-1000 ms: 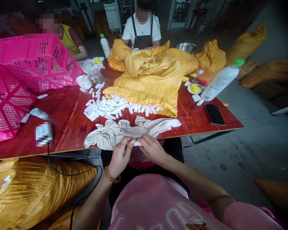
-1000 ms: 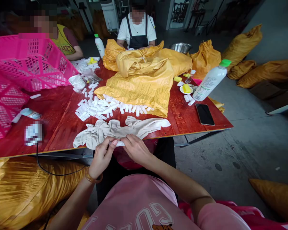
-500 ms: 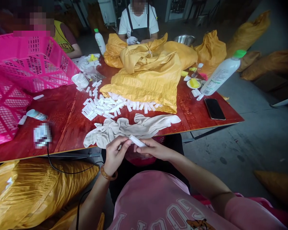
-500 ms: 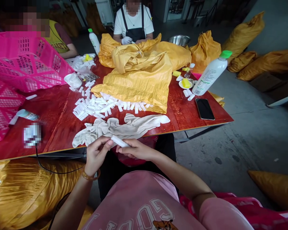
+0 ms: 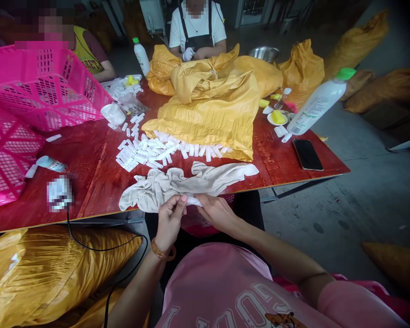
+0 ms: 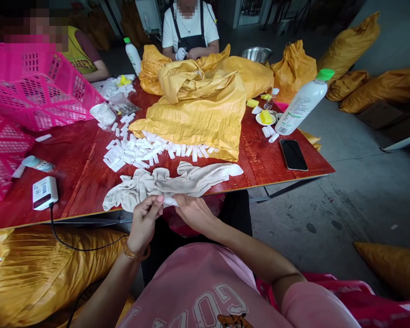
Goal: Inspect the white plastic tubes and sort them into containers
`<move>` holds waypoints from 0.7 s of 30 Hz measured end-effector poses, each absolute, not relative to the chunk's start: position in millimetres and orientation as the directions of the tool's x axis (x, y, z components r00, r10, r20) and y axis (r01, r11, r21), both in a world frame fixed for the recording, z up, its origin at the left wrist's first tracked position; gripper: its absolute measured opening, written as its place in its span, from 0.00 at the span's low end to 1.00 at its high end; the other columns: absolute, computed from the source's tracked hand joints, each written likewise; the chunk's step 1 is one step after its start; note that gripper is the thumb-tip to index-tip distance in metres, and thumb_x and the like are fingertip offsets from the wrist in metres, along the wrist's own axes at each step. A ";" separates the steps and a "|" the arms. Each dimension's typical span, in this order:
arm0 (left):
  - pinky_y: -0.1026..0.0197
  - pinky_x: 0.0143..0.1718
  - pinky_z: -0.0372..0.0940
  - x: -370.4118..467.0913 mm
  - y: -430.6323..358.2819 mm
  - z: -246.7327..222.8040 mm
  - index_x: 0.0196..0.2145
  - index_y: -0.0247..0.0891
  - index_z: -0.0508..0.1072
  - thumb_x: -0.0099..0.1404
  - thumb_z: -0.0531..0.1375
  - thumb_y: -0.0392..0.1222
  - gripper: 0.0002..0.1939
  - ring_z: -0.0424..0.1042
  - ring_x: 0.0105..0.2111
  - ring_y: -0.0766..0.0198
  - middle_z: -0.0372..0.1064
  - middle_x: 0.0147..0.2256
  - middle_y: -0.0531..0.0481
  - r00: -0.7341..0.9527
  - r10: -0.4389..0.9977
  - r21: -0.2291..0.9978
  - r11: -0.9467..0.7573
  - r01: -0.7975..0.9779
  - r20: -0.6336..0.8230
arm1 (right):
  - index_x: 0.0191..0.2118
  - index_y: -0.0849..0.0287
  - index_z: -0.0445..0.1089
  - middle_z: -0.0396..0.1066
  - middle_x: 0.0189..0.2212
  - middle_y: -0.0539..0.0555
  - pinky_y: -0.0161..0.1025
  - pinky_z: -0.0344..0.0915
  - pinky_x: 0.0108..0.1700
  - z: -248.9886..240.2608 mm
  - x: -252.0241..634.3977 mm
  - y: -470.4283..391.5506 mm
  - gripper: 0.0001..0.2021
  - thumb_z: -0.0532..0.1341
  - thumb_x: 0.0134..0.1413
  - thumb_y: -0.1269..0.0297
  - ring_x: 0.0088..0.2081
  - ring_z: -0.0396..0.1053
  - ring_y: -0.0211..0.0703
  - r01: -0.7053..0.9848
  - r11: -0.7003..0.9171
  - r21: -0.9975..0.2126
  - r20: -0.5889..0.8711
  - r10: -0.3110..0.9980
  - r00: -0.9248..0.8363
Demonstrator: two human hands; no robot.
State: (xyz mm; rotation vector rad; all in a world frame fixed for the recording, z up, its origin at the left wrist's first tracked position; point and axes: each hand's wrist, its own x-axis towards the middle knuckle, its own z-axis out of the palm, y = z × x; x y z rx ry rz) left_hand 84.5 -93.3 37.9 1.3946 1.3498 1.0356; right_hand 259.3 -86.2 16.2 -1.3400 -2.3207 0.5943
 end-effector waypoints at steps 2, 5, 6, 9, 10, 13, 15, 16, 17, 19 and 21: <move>0.63 0.25 0.54 89.4 -95.0 36.2 0.23 0.39 0.62 0.70 0.56 0.54 0.21 0.55 0.22 0.67 0.56 0.21 0.55 0.011 1.000 0.975 0.014 0.223 -0.017 | 0.54 0.62 0.66 0.74 0.41 0.60 0.36 0.65 0.38 11.0 257.5 -86.6 0.15 0.50 0.66 0.69 0.39 0.72 0.46 0.757 0.467 -0.456 0.139 0.878 -0.458; 0.62 0.26 0.55 92.4 -95.8 34.6 0.23 0.40 0.62 0.70 0.56 0.53 0.21 0.55 0.22 0.67 0.55 0.21 0.55 -0.022 1.000 0.973 0.003 0.230 0.002 | 0.53 0.63 0.67 0.74 0.39 0.60 0.36 0.64 0.38 8.4 257.4 -86.1 0.15 0.49 0.66 0.70 0.38 0.71 0.45 0.764 0.440 -0.471 0.162 0.895 -0.416; 0.62 0.26 0.55 92.4 -95.9 33.3 0.23 0.40 0.62 0.70 0.56 0.53 0.21 0.55 0.22 0.67 0.55 0.21 0.55 -0.021 1.000 0.974 0.001 0.225 0.004 | 0.52 0.62 0.67 0.73 0.39 0.59 0.35 0.64 0.38 8.8 258.2 -85.6 0.14 0.50 0.66 0.70 0.37 0.70 0.44 0.725 0.426 -0.541 0.155 0.898 -0.413; 0.62 0.28 0.57 90.3 -97.3 24.8 0.23 0.40 0.63 0.70 0.56 0.52 0.21 0.58 0.23 0.66 0.57 0.21 0.55 0.022 1.000 0.986 0.007 0.164 -0.011 | 0.45 0.62 0.68 0.73 0.36 0.54 0.33 0.63 0.37 11.7 261.9 -83.6 0.09 0.53 0.65 0.69 0.34 0.69 0.40 0.420 0.358 -0.834 0.104 0.849 -0.518; 0.61 0.29 0.57 89.6 -98.1 20.7 0.23 0.39 0.63 0.70 0.56 0.52 0.21 0.59 0.24 0.66 0.58 0.21 0.54 0.039 0.999 0.990 0.009 0.143 -0.015 | 0.43 0.62 0.68 0.73 0.35 0.52 0.33 0.63 0.36 12.1 263.2 -83.2 0.08 0.53 0.65 0.68 0.33 0.69 0.39 0.311 0.318 -0.896 0.094 0.819 -0.566; 0.61 0.29 0.58 90.3 -102.1 8.8 0.23 0.39 0.64 0.70 0.56 0.52 0.20 0.60 0.24 0.65 0.59 0.22 0.54 0.026 0.999 0.993 0.029 0.117 -0.032 | 0.43 0.61 0.68 0.72 0.34 0.51 0.32 0.63 0.37 9.3 265.3 -84.6 0.08 0.53 0.64 0.69 0.33 0.69 0.38 0.276 0.279 -0.920 0.070 0.808 -0.586; 0.61 0.28 0.58 93.5 -106.9 5.2 0.24 0.40 0.65 0.72 0.53 0.54 0.22 0.59 0.24 0.65 0.60 0.22 0.53 0.008 0.999 0.990 0.051 0.133 -0.053 | 0.46 0.60 0.68 0.73 0.35 0.52 0.34 0.63 0.38 3.9 264.8 -87.5 0.09 0.54 0.63 0.70 0.35 0.70 0.40 0.427 0.326 -0.844 0.060 0.847 -0.528; 0.60 0.29 0.58 95.6 -109.8 5.5 0.24 0.40 0.66 0.73 0.50 0.55 0.23 0.59 0.24 0.65 0.61 0.23 0.52 0.019 0.998 0.987 0.054 0.151 -0.058 | 0.48 0.60 0.68 0.74 0.37 0.54 0.34 0.64 0.39 0.4 264.1 -89.2 0.10 0.54 0.63 0.71 0.36 0.71 0.42 0.502 0.353 -0.790 0.061 0.859 -0.509; 0.60 0.29 0.59 97.4 -112.3 7.0 0.25 0.40 0.66 0.73 0.49 0.56 0.23 0.60 0.25 0.64 0.62 0.24 0.51 0.052 0.997 0.984 0.050 0.168 -0.060 | 0.49 0.60 0.67 0.74 0.38 0.55 0.35 0.64 0.39 -3.5 263.3 -90.6 0.11 0.53 0.64 0.70 0.37 0.72 0.43 0.566 0.377 -0.733 0.059 0.864 -0.500; 0.60 0.30 0.61 98.3 -113.7 12.8 0.27 0.40 0.68 0.72 0.50 0.57 0.22 0.62 0.26 0.63 0.63 0.24 0.51 0.174 0.982 0.981 0.042 0.191 -0.076 | 0.52 0.61 0.66 0.75 0.40 0.59 0.36 0.65 0.37 -12.0 261.5 -91.8 0.12 0.52 0.66 0.68 0.37 0.73 0.45 0.666 0.406 -0.625 0.044 0.871 -0.490; 0.61 0.27 0.60 90.7 -104.4 20.0 0.29 0.39 0.69 0.72 0.51 0.57 0.22 0.61 0.24 0.65 0.63 0.22 0.52 0.363 0.922 0.977 0.063 0.203 -0.135 | 0.53 0.62 0.65 0.74 0.41 0.60 0.36 0.66 0.35 -21.5 260.1 -90.5 0.13 0.51 0.67 0.67 0.37 0.74 0.47 0.723 0.418 -0.550 0.034 0.876 -0.480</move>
